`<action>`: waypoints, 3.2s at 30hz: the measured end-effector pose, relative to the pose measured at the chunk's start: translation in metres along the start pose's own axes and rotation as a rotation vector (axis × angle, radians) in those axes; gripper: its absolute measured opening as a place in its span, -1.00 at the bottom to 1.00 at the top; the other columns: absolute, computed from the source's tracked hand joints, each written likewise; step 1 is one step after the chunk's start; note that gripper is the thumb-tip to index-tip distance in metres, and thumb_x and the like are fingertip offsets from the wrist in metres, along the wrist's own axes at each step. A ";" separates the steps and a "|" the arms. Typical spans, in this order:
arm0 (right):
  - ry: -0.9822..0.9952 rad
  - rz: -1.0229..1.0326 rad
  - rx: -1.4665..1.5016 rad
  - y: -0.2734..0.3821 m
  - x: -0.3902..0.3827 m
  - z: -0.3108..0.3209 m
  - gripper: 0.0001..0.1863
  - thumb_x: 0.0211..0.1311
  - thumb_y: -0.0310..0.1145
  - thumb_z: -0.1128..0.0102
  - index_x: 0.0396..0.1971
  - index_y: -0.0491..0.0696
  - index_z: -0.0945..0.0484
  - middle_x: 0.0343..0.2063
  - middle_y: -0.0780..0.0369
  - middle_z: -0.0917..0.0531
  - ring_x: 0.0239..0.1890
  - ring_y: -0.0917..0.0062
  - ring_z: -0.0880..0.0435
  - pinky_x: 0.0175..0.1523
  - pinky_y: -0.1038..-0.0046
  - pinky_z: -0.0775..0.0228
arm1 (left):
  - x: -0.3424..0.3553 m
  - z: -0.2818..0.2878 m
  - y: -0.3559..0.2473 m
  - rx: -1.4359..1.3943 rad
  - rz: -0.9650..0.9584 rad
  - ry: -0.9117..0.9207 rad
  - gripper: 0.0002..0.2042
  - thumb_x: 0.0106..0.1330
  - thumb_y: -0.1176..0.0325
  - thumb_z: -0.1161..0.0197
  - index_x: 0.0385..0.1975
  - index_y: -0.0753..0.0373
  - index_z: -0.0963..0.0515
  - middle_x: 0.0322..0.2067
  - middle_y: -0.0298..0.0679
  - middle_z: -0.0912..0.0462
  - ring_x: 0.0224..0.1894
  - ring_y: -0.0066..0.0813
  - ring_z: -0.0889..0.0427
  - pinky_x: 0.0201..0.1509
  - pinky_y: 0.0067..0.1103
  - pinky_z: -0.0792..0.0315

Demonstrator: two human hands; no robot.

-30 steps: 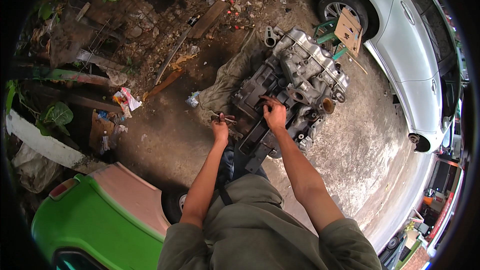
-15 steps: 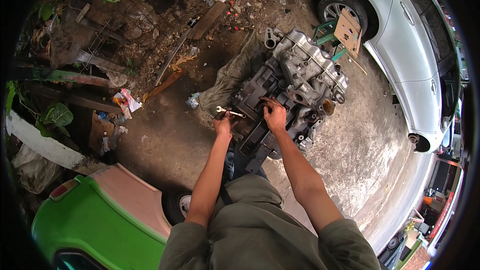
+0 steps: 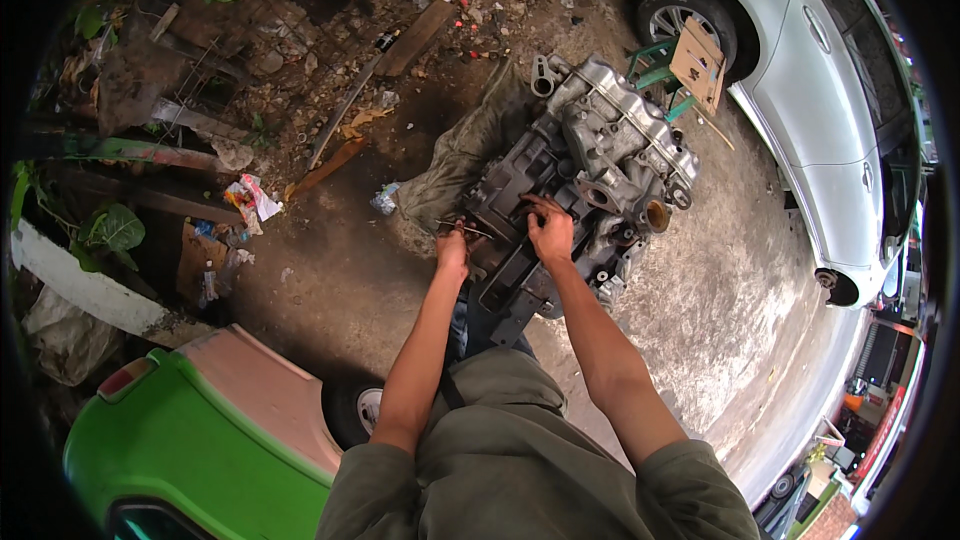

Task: The person uses a wrench to tighten bolts on a car engine block resting on a tarp. They repeatedly reposition the wrench and apply torque to fasteners on the side of the engine while standing in an outdoor workspace.

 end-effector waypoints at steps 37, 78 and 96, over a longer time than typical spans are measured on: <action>-0.004 -0.013 0.034 0.002 0.000 0.002 -0.83 0.11 -0.59 -0.20 -0.32 -0.12 -0.72 0.00 0.36 -0.73 0.25 0.19 -0.55 0.26 0.34 -0.43 | 0.020 -0.006 -0.018 -0.170 0.227 0.098 -0.86 0.53 0.53 0.14 -0.16 0.34 -0.41 -0.36 -0.20 -0.48 -0.47 -0.39 -0.52 0.15 0.14 -0.55; 0.018 0.009 0.012 0.006 -0.001 0.005 -0.84 0.10 -0.54 -0.22 -0.33 -0.08 -0.72 -0.01 0.36 -0.73 0.21 0.18 -0.57 0.26 0.29 -0.45 | -0.047 0.021 -0.008 1.494 -0.883 0.622 -0.72 0.16 0.69 -0.19 -0.13 0.33 -0.64 -0.01 0.06 -0.59 0.07 0.10 -0.54 0.21 -0.24 -0.44; 0.012 0.035 0.019 0.005 0.000 0.004 -0.82 0.10 -0.59 -0.18 -0.33 -0.12 -0.71 0.00 0.33 -0.73 0.24 0.17 -0.55 0.34 0.34 -0.38 | 0.034 0.024 -0.008 0.175 0.001 0.245 -0.62 0.58 0.12 0.12 -0.05 0.37 -0.44 -0.17 -0.08 -0.57 -0.04 -0.14 -0.64 0.08 -0.13 -0.64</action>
Point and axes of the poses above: each hand's wrist, its own x-axis towards the middle knuckle, its own z-axis out of the back of the hand, y = z × x, the point moved 3 cm from there along x, towards the middle knuckle
